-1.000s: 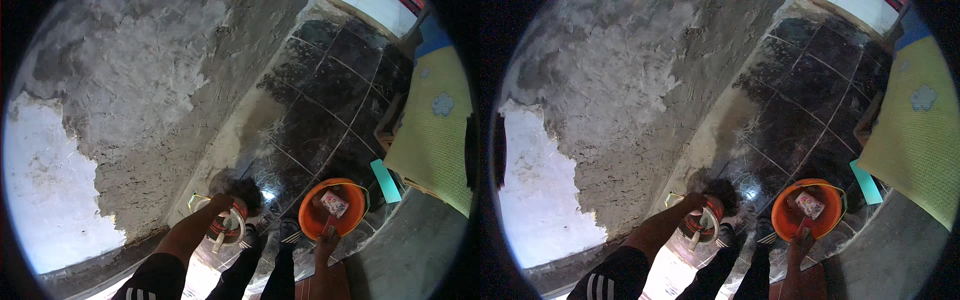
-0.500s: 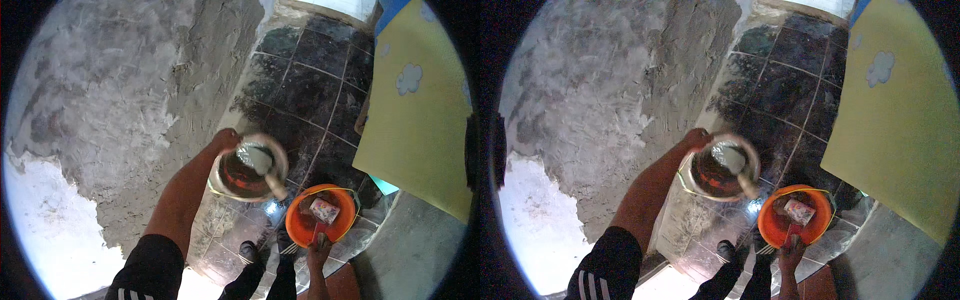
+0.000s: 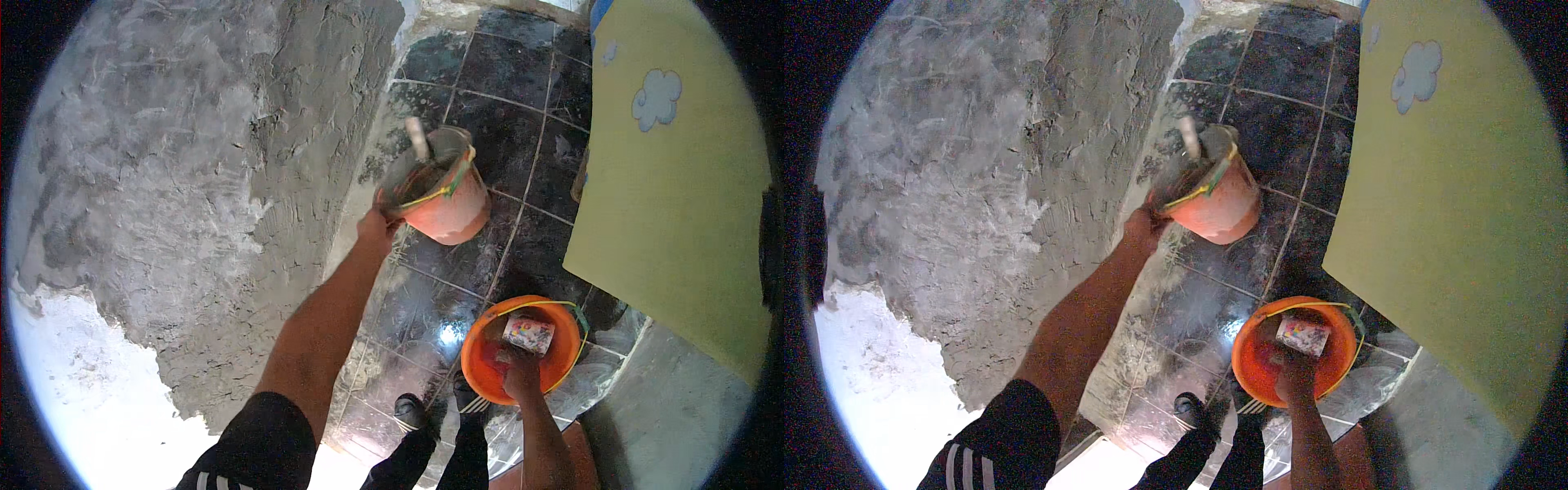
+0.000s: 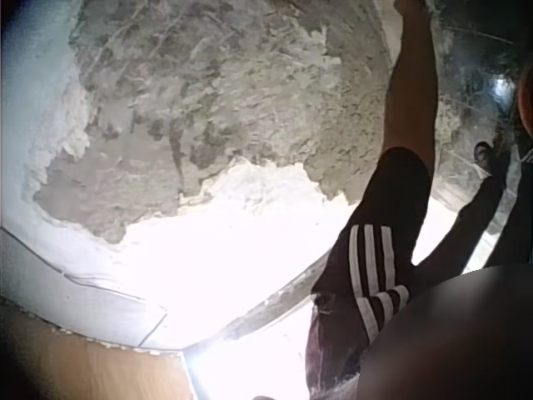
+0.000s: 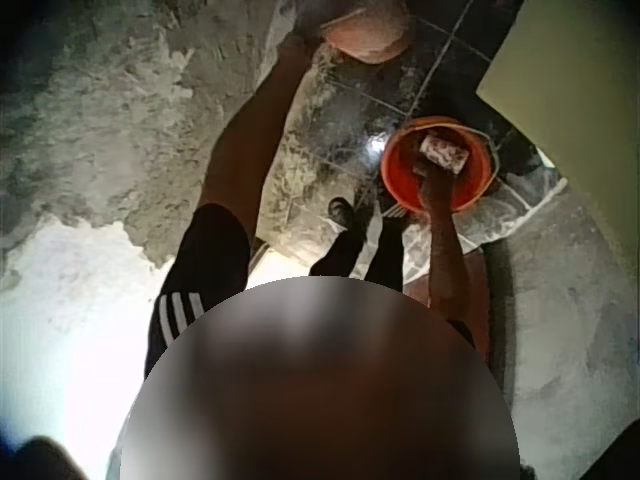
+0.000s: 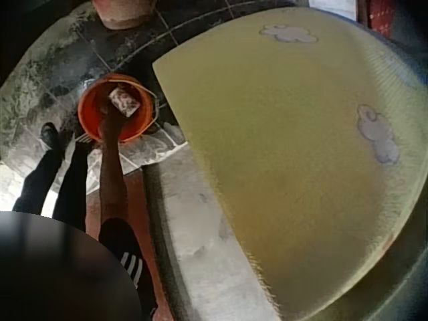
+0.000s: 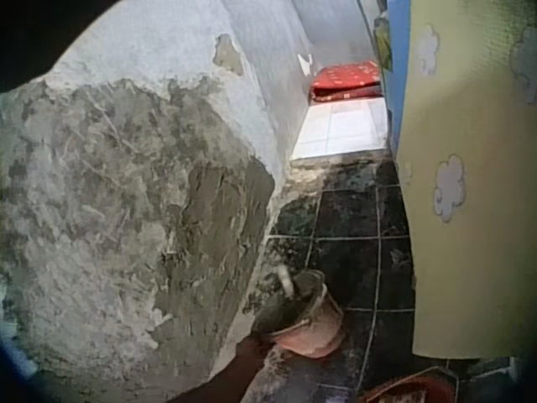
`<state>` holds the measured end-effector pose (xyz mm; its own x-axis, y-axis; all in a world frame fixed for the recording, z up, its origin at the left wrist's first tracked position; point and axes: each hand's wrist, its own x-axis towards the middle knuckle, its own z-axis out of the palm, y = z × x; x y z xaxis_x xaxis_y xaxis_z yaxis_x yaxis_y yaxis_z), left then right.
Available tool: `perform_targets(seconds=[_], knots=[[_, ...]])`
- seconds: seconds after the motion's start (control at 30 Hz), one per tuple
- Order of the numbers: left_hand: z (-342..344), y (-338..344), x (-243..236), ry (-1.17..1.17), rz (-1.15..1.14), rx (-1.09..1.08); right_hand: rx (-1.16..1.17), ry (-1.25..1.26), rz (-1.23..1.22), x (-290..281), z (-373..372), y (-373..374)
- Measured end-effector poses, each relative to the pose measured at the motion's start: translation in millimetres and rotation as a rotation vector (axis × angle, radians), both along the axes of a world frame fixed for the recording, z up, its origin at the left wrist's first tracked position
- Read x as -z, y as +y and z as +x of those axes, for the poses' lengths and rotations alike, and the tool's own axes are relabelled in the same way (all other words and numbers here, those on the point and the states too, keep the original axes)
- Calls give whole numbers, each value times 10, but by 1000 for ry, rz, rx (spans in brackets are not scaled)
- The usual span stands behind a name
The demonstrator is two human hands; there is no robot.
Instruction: Applying and smoothing wet plaster on a damaged section of a wall using a trowel.
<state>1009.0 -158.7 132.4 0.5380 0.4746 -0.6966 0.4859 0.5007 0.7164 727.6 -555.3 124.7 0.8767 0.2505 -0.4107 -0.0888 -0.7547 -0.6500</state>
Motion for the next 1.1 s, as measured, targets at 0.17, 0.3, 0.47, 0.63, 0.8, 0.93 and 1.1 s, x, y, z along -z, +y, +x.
perform_targets(seconds=[0.17, 0.3, 0.47, 0.63, 0.8, 0.93, 1.1], knots=[[-590, -362, -79, -87, -310, -126, 321, 294, 115, 222, -36, 70], [-1109, -988, -86, -189, 210, 611, -75, -150, -258, 500, -222, 9], [-1171, -1776, 119, -152, -527, 73, 91, -63, -301, 779, -365, 9], [-831, -2308, 266, -310, 202, 788, 222, 26, 94, 737, -253, 30], [-710, -2352, 127, 67, 37, 491, -100, -151, -82, -243, -198, 137], [-1680, -1742, -53, 185, 517, 743, 178, -201, 18, -1019, -309, 274], [-3591, -683, 14, 285, 854, 1048, 246, -213, -116, -952, -539, 351]])
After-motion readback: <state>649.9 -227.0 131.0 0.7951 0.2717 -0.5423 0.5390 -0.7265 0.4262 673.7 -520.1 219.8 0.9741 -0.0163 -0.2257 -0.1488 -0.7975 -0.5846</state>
